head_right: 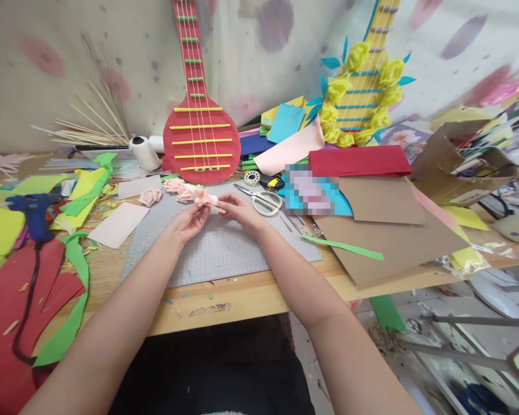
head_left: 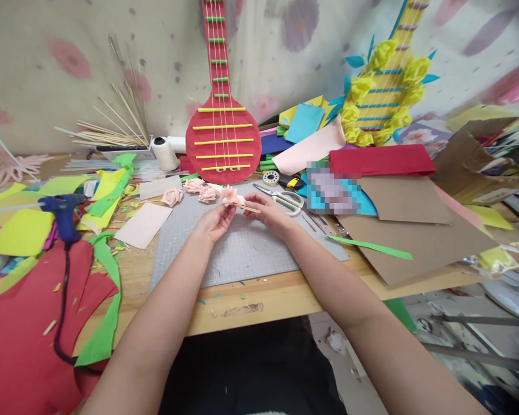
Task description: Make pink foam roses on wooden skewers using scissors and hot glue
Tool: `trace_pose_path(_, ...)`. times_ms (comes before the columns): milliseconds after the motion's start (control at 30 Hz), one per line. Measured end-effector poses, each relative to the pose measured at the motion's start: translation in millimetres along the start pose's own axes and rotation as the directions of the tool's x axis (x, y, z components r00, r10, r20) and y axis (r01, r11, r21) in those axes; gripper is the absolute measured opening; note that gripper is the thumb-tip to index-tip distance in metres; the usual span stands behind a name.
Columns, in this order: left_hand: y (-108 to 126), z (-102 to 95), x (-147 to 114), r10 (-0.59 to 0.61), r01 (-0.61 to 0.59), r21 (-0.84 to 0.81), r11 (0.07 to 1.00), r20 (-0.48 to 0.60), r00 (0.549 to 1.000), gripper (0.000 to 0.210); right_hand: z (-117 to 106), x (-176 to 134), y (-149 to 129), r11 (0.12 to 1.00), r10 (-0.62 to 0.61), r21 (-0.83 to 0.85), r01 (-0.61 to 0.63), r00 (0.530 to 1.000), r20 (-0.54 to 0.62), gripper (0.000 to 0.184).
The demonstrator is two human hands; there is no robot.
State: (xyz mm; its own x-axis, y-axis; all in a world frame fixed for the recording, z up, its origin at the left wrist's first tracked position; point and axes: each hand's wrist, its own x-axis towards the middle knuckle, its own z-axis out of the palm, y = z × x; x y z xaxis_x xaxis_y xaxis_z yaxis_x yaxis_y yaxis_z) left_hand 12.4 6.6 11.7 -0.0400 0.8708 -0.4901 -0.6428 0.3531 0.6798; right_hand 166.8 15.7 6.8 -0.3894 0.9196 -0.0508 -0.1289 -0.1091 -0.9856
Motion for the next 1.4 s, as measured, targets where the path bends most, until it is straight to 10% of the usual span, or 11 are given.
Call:
trace_pose_path(533, -4, 5.7, -5, 0.143, -0.136, 0.075, 0.988, -0.112, 0.983, 0.009, -15, 1, -2, 0.953, 0.233, 0.153, -0.261, 0.956, 0.180, 0.036)
trace_pose_path(800, -3, 1.4, -8, 0.231, -0.209, 0.232, 0.950, -0.073, 0.970, 0.011, -28, -8, -20, 0.962, 0.213, -0.215, -0.166, 0.952, 0.220, 0.025)
trace_pose_path(1133, -16, -11.4, 1, 0.699, -0.478, 0.828, 0.294, 0.155, 0.698, 0.033, -22, -2, -7, 0.880, 0.094, -0.475, -0.028, 0.989, 0.116, 0.021)
trace_pose_path(1400, -12, -16.6, 0, 0.721, -0.402, 0.889, 0.219, 0.130, 0.681, 0.021, -16, -4, -10, 0.831, 0.112, -0.556, -0.017, 0.984, 0.138, 0.019)
